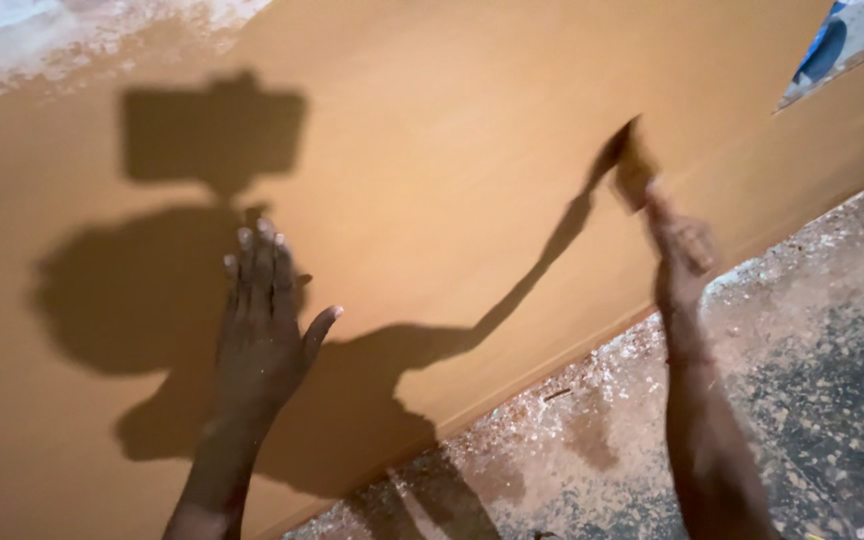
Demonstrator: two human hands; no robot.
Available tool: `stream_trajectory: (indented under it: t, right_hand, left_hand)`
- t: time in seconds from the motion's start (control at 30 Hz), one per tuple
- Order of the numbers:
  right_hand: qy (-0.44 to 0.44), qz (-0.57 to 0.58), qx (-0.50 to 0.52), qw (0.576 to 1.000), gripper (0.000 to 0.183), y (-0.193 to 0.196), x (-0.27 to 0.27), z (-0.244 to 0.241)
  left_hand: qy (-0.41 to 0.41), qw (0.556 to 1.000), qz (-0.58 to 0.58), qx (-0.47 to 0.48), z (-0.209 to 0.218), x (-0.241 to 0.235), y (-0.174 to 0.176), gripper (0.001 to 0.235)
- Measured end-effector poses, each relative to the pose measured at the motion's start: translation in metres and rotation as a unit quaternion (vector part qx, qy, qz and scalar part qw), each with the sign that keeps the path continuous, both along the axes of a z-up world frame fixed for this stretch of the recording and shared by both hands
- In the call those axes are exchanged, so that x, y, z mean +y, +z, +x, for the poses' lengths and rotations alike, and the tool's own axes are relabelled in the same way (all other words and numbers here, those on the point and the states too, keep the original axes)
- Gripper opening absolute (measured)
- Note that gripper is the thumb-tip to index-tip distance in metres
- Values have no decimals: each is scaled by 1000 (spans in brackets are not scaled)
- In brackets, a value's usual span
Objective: The person uses a trowel to apply and smooth a tan plaster-like material onto a vertical wall surface. The left hand rests against the wall for support while the right hand spreads the material in broad strokes.
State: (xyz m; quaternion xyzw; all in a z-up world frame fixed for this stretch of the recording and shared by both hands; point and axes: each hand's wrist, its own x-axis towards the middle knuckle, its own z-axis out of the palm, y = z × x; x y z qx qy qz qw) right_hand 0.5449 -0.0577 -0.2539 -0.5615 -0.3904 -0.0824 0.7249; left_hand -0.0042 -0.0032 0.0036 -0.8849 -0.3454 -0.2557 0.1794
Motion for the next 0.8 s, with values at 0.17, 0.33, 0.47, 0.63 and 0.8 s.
stream_trajectory:
  t: [0.17, 0.33, 0.47, 0.63, 0.8]
  right_hand:
    - [395, 27, 19, 918, 16, -52, -14, -142]
    - [556, 24, -2, 831, 24, -52, -5, -233]
    - [477, 160, 78, 861, 19, -21, 6, -181]
    - [164, 260, 158, 939, 11, 35, -18, -71]
    - [120, 304, 166, 930, 9, 89, -17, -24]
  left_hand:
    - [4, 1000, 4, -7, -5, -10, 3, 94]
    - [-39, 999, 11, -28, -11, -14, 16, 97]
    - [-63, 996, 45, -44, -35, -14, 21, 98]
    - [-45, 996, 62, -49, -77, -4, 21, 99]
    - [-33, 997, 65, -38, -102, 5, 21, 97]
